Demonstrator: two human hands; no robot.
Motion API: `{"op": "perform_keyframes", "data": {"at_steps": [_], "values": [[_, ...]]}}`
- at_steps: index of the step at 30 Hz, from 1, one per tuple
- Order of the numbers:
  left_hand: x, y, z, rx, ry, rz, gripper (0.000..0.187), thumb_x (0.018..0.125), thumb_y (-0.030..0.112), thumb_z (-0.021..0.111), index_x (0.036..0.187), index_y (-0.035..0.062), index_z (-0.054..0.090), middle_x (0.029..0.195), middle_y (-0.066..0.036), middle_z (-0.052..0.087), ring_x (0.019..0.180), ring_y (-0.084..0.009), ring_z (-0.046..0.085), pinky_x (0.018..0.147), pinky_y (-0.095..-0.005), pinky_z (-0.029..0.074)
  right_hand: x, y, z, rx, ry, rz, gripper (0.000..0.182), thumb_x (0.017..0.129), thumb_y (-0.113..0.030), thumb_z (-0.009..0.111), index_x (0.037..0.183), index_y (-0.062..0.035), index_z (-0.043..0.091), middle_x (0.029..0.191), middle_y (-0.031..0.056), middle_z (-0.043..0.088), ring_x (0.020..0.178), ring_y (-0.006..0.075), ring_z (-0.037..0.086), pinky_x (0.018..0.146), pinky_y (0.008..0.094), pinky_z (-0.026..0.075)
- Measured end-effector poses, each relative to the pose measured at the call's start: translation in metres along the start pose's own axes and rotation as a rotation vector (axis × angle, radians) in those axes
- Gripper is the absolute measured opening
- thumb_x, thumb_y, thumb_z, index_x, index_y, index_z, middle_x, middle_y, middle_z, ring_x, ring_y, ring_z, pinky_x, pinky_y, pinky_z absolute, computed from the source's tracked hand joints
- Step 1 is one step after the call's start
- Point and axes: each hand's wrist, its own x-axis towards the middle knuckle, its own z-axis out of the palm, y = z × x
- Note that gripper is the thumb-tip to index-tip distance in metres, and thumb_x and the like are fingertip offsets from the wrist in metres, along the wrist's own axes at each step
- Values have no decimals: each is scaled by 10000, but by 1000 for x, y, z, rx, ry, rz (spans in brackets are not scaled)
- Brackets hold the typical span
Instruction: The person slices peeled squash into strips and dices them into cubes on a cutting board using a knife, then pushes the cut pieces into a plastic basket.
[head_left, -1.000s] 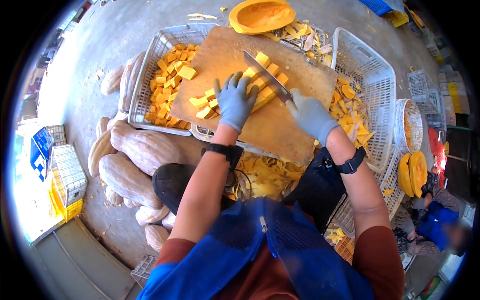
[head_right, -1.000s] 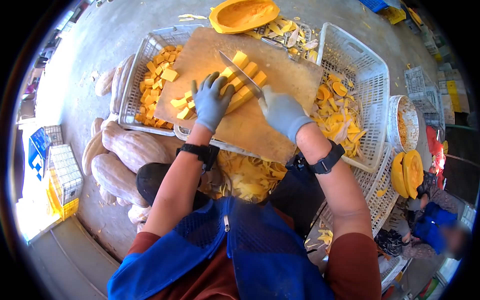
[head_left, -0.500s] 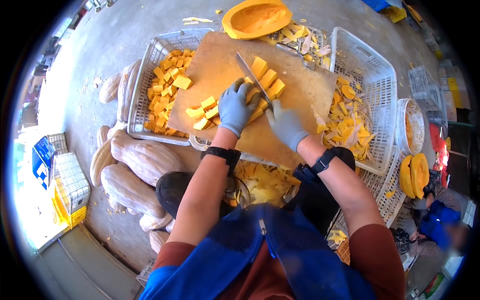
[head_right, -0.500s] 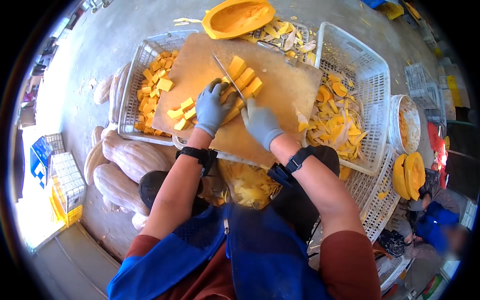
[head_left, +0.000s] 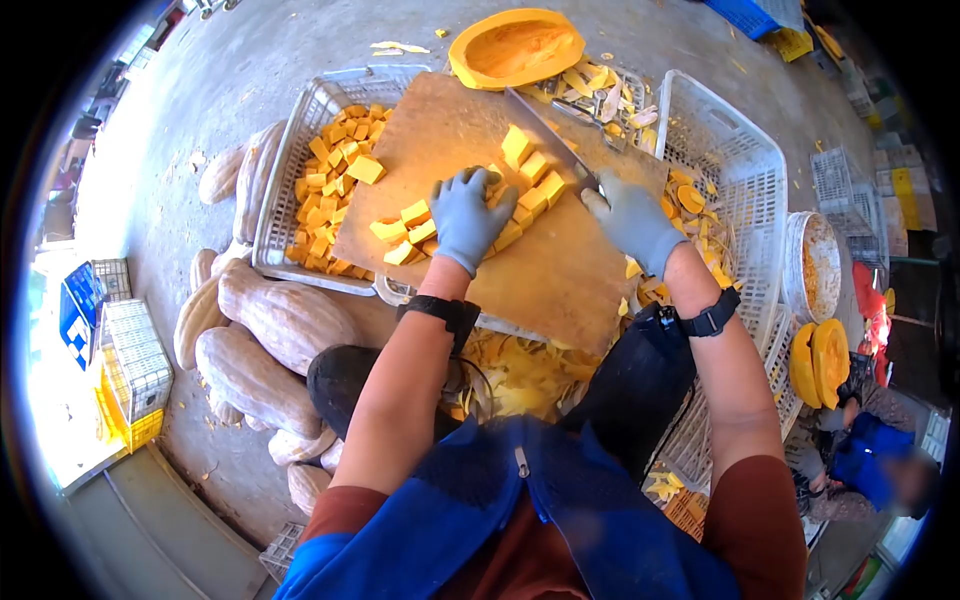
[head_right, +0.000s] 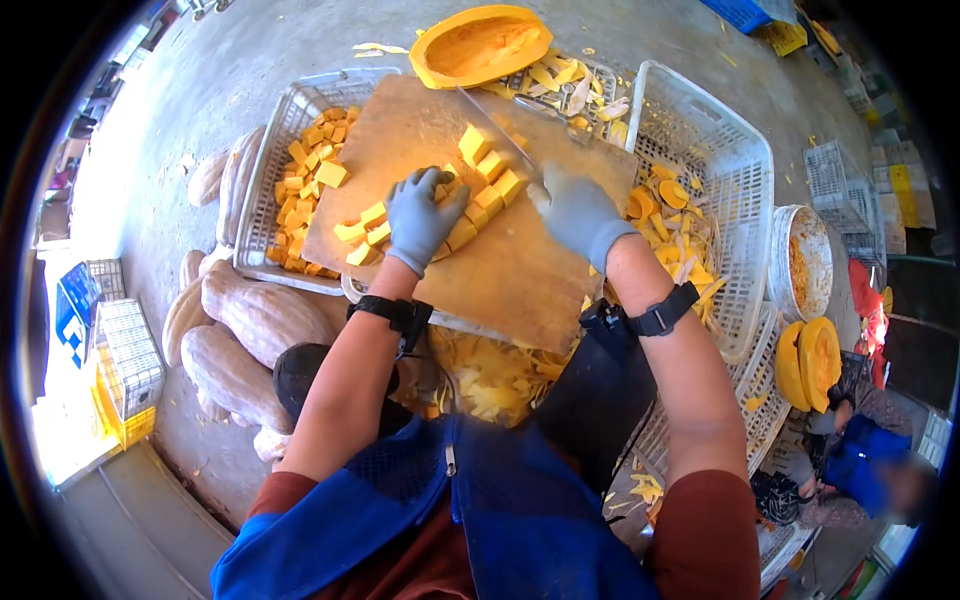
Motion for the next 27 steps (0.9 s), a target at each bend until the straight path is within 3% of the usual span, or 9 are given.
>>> {"op": "perform_keyframes", "data": {"at_steps": [2, 5, 8, 15, 18, 22, 24, 26, 27], "values": [[19, 7, -8, 106, -52, -32, 312, 782, 333, 691, 1018, 130, 661, 1069, -96, 636, 965, -295, 606, 826, -401, 479, 3, -3, -4, -4, -128, 23, 297, 932, -294, 469, 1037, -17, 490, 886, 290, 620, 857, 456, 600, 772, 515, 458], [44, 7, 12, -72, -62, -73, 326, 787, 334, 687, 1027, 115, 661, 1030, -113, 646, 954, -310, 612, 825, -401, 483, 6, -7, -4, -1, -162, 63, 293, 932, -279, 461, 1025, -3, 483, 894, 294, 618, 857, 457, 599, 767, 514, 459], [57, 4, 30, -235, -110, -111, 284, 771, 227, 712, 1008, 82, 653, 1006, -136, 648, 908, -320, 631, 799, -384, 506, 11, -16, -5, -107, -202, 39, 293, 932, -261, 451, 1023, 15, 480, 874, 300, 616, 842, 458, 601, 757, 513, 463], [59, 2, 33, -374, -170, -128, 247, 759, 158, 714, 973, 54, 649, 971, -160, 658, 854, -321, 651, 759, -371, 523, 33, -5, 47, -22, -153, 96, 274, 936, -241, 435, 1019, 18, 474, 824, 269, 638, 789, 434, 625, 720, 497, 487], [56, 7, 28, -303, -214, -112, 267, 770, 165, 716, 1005, 53, 659, 1038, -183, 647, 930, -332, 638, 810, -366, 511, 28, -3, 67, 69, -76, 135, 270, 940, -247, 442, 1045, -2, 485, 794, 255, 645, 773, 410, 640, 696, 486, 495], [54, 0, 10, -304, 59, -20, 340, 784, 196, 720, 1101, 93, 655, 1199, -220, 574, 1089, -371, 559, 917, -388, 459, 6, 5, 67, 245, 119, 58, 282, 935, -284, 481, 1058, -33, 518, 775, 234, 651, 762, 398, 646, 671, 476, 496], [21, 3, -19, -360, 240, -43, 405, 780, 236, 723, 1164, 138, 639, 1303, -234, 508, 1197, -404, 482, 989, -430, 409, -14, -3, 58, 370, 169, 82, 293, 927, -303, 502, 1040, -35, 536, 784, 227, 654, 766, 402, 643, 674, 475, 492], [-24, 1, -35, -182, 393, -22, 479, 771, 264, 751, 1214, 153, 609, 1355, -246, 447, 1255, -440, 396, 1022, -483, 360, -25, -6, 35, 391, 205, 151, 307, 918, -317, 520, 1017, -28, 551, 805, 223, 656, 777, 409, 639, 685, 475, 488], [-49, 4, -44, -166, 341, -100, 545, 754, 276, 772, 1254, 165, 585, 1417, -262, 356, 1296, -463, 323, 1050, -513, 313, -29, 0, 34, 370, 243, 185, 312, 917, -322, 520, 1006, -24, 556, 809, 230, 653, 780, 414, 636, 690, 478, 486]]}}
